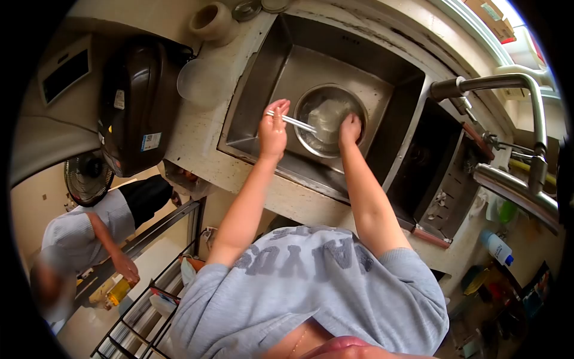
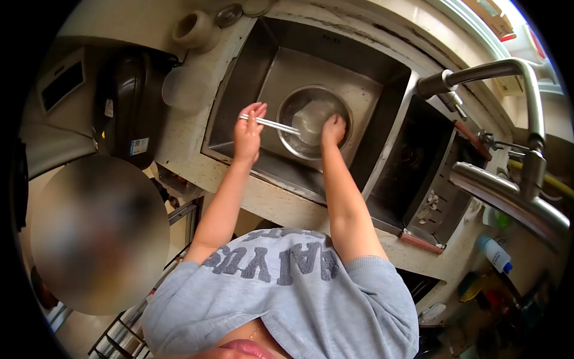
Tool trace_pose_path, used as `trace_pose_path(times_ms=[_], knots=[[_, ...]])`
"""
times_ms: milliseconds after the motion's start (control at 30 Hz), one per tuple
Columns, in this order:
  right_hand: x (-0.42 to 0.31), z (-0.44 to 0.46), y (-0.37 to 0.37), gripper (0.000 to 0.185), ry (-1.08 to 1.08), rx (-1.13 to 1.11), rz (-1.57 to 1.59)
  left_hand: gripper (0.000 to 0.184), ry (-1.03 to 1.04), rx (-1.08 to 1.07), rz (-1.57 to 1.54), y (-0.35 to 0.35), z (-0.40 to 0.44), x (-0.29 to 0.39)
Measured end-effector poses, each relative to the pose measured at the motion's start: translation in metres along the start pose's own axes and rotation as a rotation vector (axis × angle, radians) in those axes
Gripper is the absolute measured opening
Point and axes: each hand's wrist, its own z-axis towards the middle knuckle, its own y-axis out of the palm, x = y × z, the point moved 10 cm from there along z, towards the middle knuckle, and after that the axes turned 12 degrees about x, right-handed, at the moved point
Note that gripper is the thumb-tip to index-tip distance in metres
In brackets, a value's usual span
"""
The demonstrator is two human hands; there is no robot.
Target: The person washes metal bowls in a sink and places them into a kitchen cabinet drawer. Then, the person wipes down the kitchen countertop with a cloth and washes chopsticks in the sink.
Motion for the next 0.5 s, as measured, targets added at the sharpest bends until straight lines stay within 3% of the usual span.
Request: trace_pose_path(times_ms=[33,100,167,200,300,333,367,433,500], knots=[[0.02,-0.018,0.032,0.035,0.35,-0.249,0.371,0.029,-0.008,0.012,-0.001,0.0,0.0,-0.009],[-0.016,-0.076,0.068,0.041,1.026,-0.727,1.12,0.032,-0.045,-0.014,0.035,0.006,0.002,-0.027],[-0.068,-0.1,0.041,0.045,0.607,-1.04,0.746,0.032,-0.005,-0.04,0.016,0.014,0.006,-0.035],[-0.084,-0.108,0.024,0.041,0.55,-1.058,0.602,0.031,0.009,-0.037,0.024,0.015,0.008,-0.04],[-0.047,-0.037,0.022,0.037,-0.003,-0.523,0.19,0.027,0.07,-0.03,0.151,0.019,0.015,-0.041],[-0.052,-0.009,0.002,0.035,-0.293,-0.168,-0.074,0.026,0.098,-0.023,0.257,0.019,0.015,-0.038],[-0.049,0.004,-0.014,0.037,-0.337,0.055,-0.113,0.024,0.121,-0.013,0.367,0.018,0.013,-0.036],[-0.002,0.008,0.01,0.034,-0.059,-0.077,-0.181,0.019,0.28,0.043,0.565,0.021,0.006,-0.014],[0.015,-0.04,0.052,0.032,0.53,-0.637,0.47,0.018,0.352,0.003,0.699,0.025,0.003,-0.011]])
